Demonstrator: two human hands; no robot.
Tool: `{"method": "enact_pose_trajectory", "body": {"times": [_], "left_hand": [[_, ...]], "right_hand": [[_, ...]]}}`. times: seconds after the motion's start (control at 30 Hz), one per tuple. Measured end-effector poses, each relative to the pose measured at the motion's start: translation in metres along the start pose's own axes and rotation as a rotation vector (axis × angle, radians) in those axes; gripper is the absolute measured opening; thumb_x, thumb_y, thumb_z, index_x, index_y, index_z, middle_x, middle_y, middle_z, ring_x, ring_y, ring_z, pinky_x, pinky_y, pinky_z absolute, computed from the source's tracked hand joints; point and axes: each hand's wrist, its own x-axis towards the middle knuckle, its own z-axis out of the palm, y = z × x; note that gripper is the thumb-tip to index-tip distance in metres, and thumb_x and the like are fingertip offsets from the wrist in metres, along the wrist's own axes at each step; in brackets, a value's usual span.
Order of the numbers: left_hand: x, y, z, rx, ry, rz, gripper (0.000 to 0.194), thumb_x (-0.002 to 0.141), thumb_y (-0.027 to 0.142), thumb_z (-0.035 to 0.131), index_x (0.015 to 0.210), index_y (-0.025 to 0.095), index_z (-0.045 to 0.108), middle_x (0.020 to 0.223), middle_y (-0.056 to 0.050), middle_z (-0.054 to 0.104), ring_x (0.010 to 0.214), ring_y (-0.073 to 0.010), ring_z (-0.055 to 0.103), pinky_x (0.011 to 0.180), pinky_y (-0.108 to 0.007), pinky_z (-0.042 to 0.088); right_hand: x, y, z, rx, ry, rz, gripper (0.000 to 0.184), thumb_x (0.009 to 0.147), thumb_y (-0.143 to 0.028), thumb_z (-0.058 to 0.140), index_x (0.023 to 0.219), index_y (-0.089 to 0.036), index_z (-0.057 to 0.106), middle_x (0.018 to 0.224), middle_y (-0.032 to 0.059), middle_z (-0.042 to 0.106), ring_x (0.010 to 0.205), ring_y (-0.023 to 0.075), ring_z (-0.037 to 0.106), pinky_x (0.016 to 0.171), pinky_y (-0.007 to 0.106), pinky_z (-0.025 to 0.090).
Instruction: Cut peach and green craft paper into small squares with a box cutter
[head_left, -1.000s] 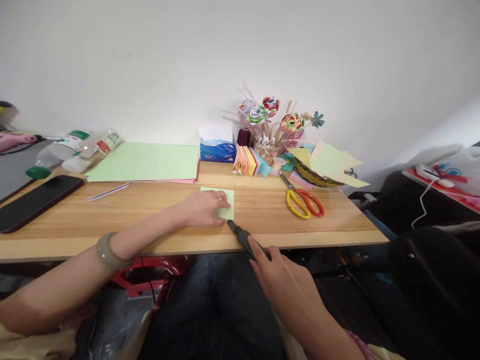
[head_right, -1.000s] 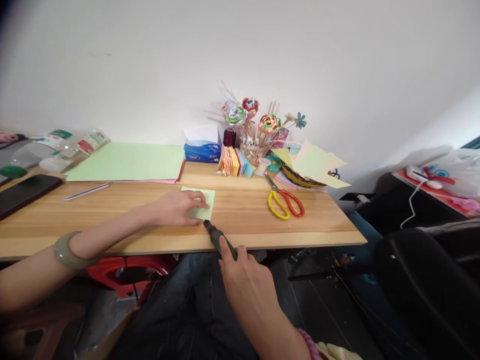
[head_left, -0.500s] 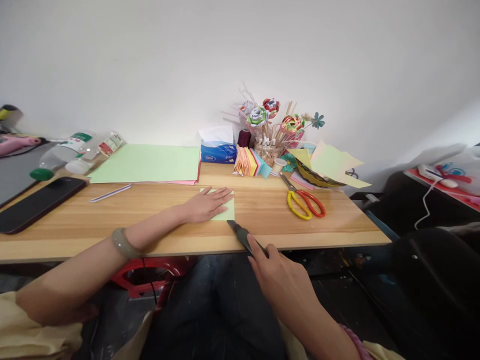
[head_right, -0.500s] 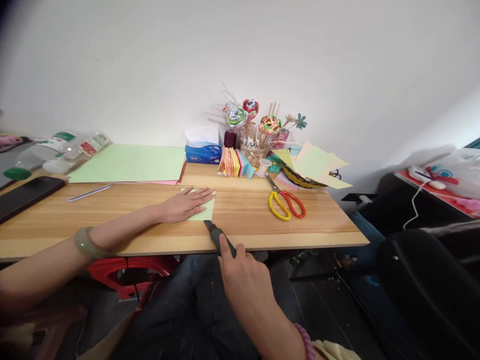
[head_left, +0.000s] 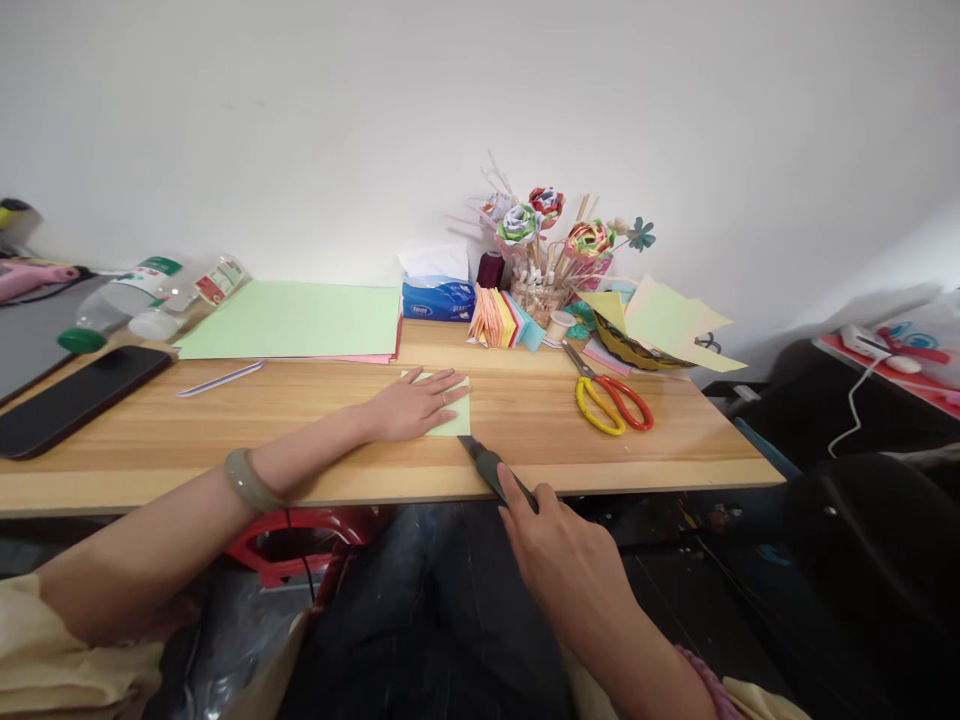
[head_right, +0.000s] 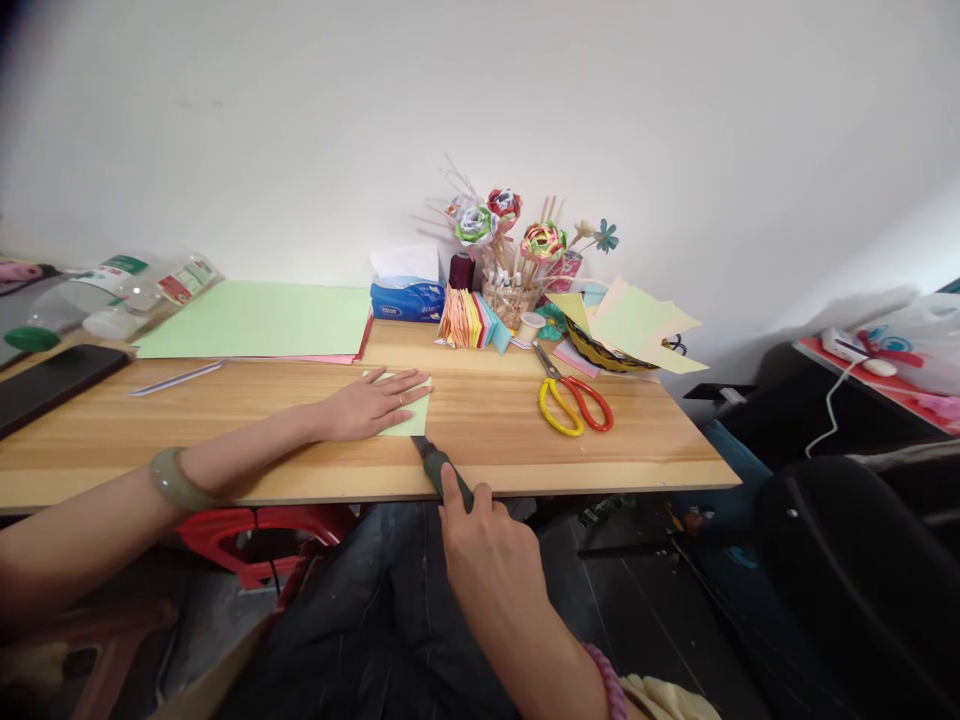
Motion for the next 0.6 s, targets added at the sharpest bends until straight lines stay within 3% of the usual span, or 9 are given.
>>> {"method": "enact_pose_trajectory", "body": {"times": [0.6], "left_hand": [[-0.001,0.001,-0.001,-0.006,0.001,0.001,0.049,0.098,0.043,0.016,0.144,0.025,0.019,0.152,-0.005,0.015,0.14,-0.0188,0.011,0.11,-0.047,0.007]], "right_hand": [[0.015,-0.003,0.001,0.006,-0.024,0.042,0.043,0.093,-0.027,0.039,0.135,-0.022,0.043,0.081,0.0084,0.063,0.058,0.0147,0.064,0.043,0.021,0.036]]}}
